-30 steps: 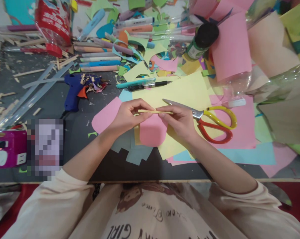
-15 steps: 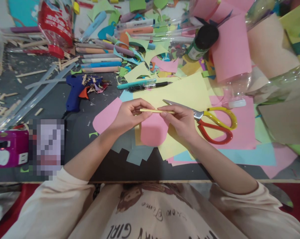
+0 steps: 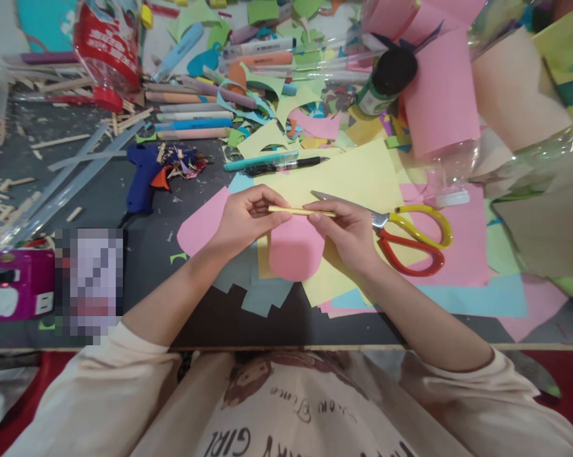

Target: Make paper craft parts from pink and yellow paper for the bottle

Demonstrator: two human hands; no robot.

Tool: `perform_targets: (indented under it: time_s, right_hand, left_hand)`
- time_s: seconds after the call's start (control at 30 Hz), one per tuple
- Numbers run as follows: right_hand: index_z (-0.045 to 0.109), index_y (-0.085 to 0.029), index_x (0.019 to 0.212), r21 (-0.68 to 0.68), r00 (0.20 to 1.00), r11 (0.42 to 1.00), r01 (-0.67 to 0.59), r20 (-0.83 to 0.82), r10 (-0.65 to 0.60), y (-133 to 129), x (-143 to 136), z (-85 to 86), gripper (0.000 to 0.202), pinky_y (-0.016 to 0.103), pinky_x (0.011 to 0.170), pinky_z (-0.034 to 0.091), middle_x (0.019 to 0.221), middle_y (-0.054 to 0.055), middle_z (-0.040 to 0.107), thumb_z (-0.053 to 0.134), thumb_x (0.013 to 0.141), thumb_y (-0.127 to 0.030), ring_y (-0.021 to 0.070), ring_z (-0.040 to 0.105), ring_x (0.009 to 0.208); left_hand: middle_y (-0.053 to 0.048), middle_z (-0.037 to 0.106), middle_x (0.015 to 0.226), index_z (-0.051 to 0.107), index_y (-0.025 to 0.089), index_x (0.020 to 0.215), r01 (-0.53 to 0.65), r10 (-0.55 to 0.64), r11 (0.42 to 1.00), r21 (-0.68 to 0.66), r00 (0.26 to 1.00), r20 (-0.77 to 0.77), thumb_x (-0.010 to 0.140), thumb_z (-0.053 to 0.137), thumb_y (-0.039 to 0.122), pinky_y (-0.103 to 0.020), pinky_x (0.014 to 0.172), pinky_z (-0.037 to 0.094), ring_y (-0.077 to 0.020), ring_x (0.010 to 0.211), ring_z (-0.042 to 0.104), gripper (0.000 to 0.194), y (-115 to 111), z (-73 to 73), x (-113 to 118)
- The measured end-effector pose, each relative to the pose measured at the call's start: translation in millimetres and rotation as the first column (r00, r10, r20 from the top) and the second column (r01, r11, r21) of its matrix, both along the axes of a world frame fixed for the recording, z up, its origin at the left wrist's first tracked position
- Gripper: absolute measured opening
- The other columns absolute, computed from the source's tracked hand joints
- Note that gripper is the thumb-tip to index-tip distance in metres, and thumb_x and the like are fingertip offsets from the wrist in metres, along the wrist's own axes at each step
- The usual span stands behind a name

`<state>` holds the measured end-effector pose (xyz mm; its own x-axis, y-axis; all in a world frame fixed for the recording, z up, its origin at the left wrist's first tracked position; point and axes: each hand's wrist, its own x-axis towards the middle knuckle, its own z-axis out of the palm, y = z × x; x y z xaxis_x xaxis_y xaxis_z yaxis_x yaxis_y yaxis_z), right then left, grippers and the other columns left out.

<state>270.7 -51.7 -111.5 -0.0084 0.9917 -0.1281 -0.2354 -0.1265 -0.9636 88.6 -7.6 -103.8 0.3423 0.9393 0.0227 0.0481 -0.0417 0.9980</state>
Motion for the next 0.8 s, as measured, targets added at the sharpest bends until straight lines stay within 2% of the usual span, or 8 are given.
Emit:
perform_targets:
  time_s: [0.27,0.47,0.63,0.8]
  right_hand:
    - [0.079,-0.032,0.081,0.017,0.999,1.0,0.023,-0.029,-0.022,0.8,1.2,0.1,0.007,0.036,0.075,0.054,0.081,-0.002,0.074,0.08,0.074,-0.03,0.0155,0.065,0.077]
    - [0.079,-0.032,0.079,-0.006,0.999,1.0,0.027,-0.036,-0.027,0.7,1.4,4.2,0.007,0.036,0.074,0.054,0.079,-0.002,0.073,0.08,0.073,-0.03,0.0153,0.064,0.075]
    - [0.078,-0.031,0.081,0.009,0.999,1.0,0.025,-0.02,-0.025,1.1,1.7,3.3,0.008,0.037,0.076,0.054,0.081,-0.001,0.073,0.08,0.074,-0.033,0.0162,0.065,0.078]
    - [0.078,-0.031,0.082,0.012,0.999,0.999,0.033,-0.029,-0.033,1.4,1.2,1.5,0.008,0.037,0.077,0.054,0.081,-0.001,0.072,0.08,0.074,-0.033,0.0157,0.064,0.078]
  left_hand:
    - [0.0,0.069,0.073,0.069,0.018,0.077,-0.008,0.007,1.0,0.023,0.999,0.048,0.073,0.077,0.032,-0.018,0.056,0.049,-0.0082,0.06,0.062,0.016,-1.2,-2.5,-2.6]
    - [0.002,0.065,0.067,0.067,0.018,0.071,-0.057,0.056,0.998,0.022,0.997,0.044,0.067,0.083,0.035,-0.018,0.051,0.047,-0.0076,0.056,0.058,0.023,0.3,-0.7,-0.8]
    - [0.002,0.064,0.067,0.066,0.019,0.071,-0.055,0.052,0.998,0.042,0.996,0.078,0.067,0.085,0.038,-0.018,0.052,0.048,-0.0072,0.056,0.058,0.027,0.9,-3.2,-0.8]
    - [0.003,0.064,0.07,0.058,0.019,0.074,-0.065,0.06,0.997,0.039,0.993,0.104,0.067,0.085,0.039,-0.018,0.055,0.049,-0.0076,0.061,0.061,0.034,0.3,-5.8,-1.8]
